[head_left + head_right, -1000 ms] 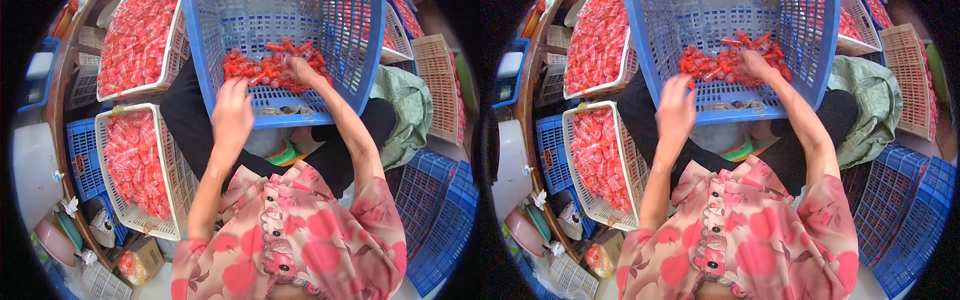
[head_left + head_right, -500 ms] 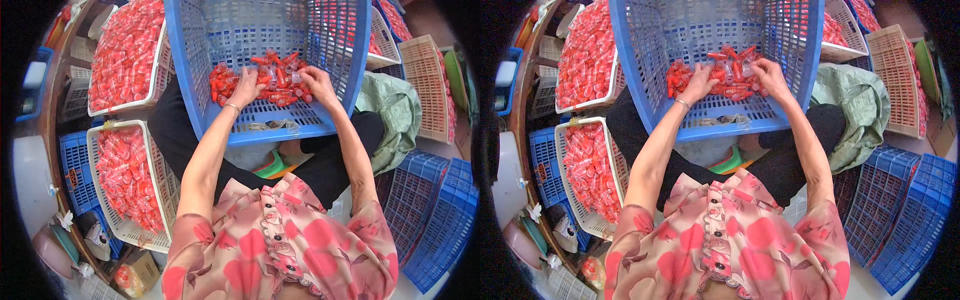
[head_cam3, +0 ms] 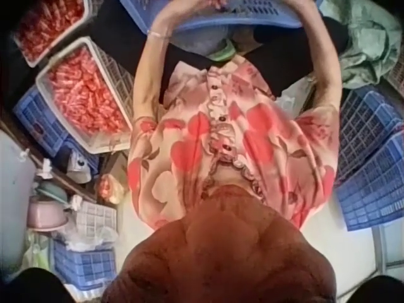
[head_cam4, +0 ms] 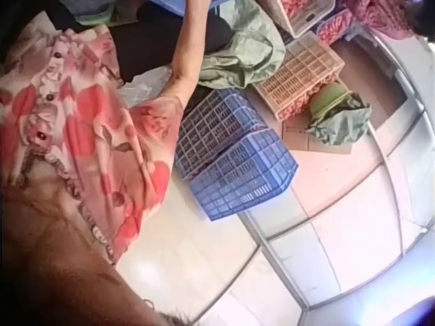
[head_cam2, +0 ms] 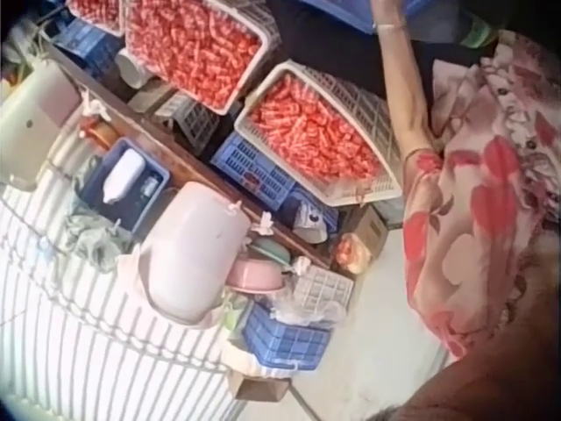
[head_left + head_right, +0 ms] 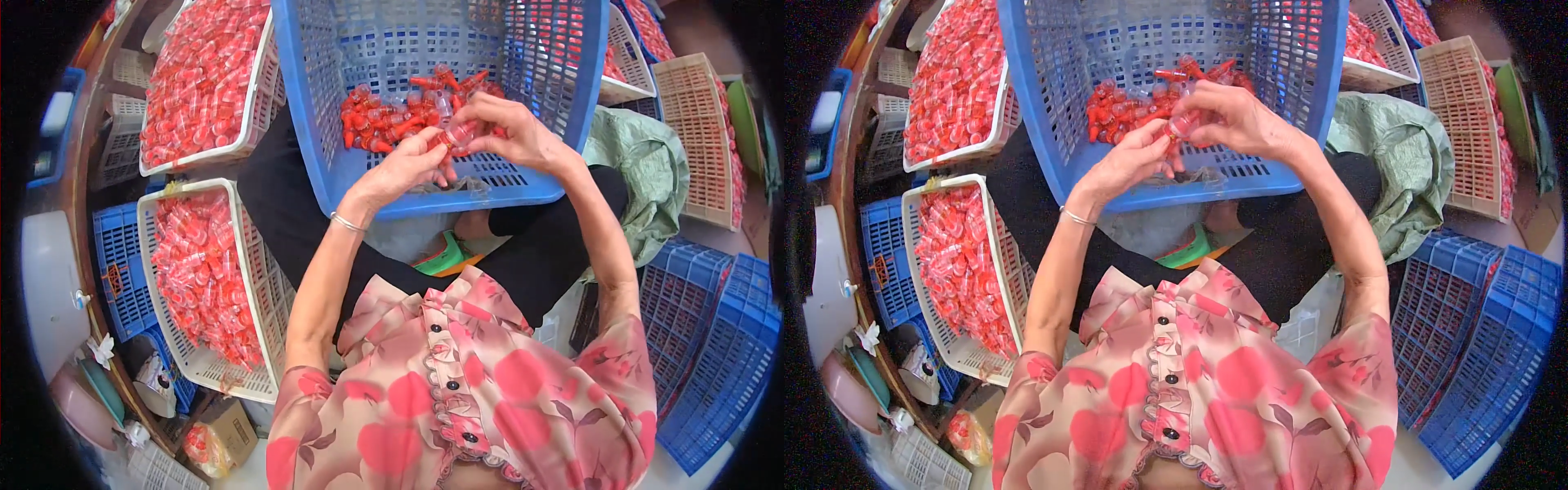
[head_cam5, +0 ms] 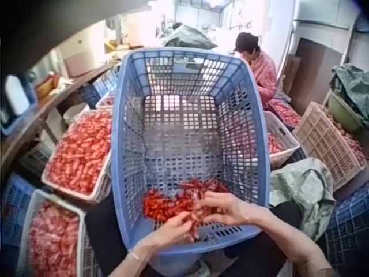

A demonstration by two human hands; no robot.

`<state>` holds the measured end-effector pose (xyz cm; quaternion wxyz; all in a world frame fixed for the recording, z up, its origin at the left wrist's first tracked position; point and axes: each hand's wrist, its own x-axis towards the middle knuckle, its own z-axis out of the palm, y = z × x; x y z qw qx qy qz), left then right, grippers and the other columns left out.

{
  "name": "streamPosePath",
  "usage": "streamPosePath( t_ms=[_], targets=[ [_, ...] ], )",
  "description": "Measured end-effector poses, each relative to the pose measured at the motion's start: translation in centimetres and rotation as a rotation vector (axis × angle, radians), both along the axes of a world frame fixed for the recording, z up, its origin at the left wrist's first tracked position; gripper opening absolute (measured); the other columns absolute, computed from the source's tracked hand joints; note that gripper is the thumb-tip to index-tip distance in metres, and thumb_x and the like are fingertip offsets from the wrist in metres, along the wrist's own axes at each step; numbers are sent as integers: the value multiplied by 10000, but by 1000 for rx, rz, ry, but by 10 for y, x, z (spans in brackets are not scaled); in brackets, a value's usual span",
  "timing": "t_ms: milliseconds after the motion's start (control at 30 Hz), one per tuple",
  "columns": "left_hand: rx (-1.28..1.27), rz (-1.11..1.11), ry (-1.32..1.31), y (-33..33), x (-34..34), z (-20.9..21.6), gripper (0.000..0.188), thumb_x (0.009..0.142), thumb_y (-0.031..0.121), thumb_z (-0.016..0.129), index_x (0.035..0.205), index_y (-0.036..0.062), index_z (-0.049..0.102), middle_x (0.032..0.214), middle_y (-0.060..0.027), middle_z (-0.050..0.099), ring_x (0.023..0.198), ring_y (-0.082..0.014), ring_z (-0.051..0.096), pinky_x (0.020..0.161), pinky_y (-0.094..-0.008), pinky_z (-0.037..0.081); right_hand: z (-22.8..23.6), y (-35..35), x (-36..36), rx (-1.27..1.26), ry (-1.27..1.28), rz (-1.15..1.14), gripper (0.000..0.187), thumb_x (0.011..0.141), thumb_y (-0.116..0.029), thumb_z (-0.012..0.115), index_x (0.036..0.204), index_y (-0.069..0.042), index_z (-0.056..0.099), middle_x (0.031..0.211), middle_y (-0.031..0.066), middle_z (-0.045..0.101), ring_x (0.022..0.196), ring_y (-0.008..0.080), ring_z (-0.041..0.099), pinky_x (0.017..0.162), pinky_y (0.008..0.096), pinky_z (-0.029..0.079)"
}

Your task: Sorting small red plastic components and weighing them on a digital scale to ensure correct batch sizes.

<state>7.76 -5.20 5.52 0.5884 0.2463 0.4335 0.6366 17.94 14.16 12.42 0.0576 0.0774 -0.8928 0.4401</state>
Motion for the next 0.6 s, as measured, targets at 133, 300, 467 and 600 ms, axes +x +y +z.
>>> streamPosePath(
  t_ms=[133, 300, 467, 600],
  targets=[
    [-5, -16, 243, -19, 7, 15, 227, 995, 169, 492, 1170, 24, 480, 967, -102, 577, 887, -196, 618, 695, -317, 518, 6, -24, 5, -44, -13, -30, 223, 895, -146, 644, 1056, 7, 619, 824, 51, 659, 690, 143, 626, 611, 279, 508],
    [157, 414, 1406, -32, 15, 15, 317, 837, 12, 557, 1146, -13, 488, 937, -163, 524, 868, -299, 585, 740, -373, 494, 1, -52, 12, -472, -491, -280, 305, 935, -288, 621, 999, 11, 626, 692, 42, 631, 502, 110, 571, 459, 238, 451],
    [158, 342, 1630, -74, 19, 9, 431, 741, -25, 564, 1168, -29, 508, 926, -166, 513, 863, -323, 568, 764, -400, 477, -30, -75, 20, -1046, -1006, -305, 451, 955, -437, 567, 965, 9, 631, 631, 59, 621, 394, 94, 503, 367, 229, 375],
    [41, 266, 1696, -99, 12, 16, 426, 752, -22, 568, 1176, -23, 528, 943, -154, 530, 865, -312, 570, 774, -409, 471, -40, -86, 1, -1107, -1082, -206, 502, 950, -464, 562, 1012, 29, 635, 666, 95, 658, 410, 101, 535, 358, 231, 384]
  ],
)
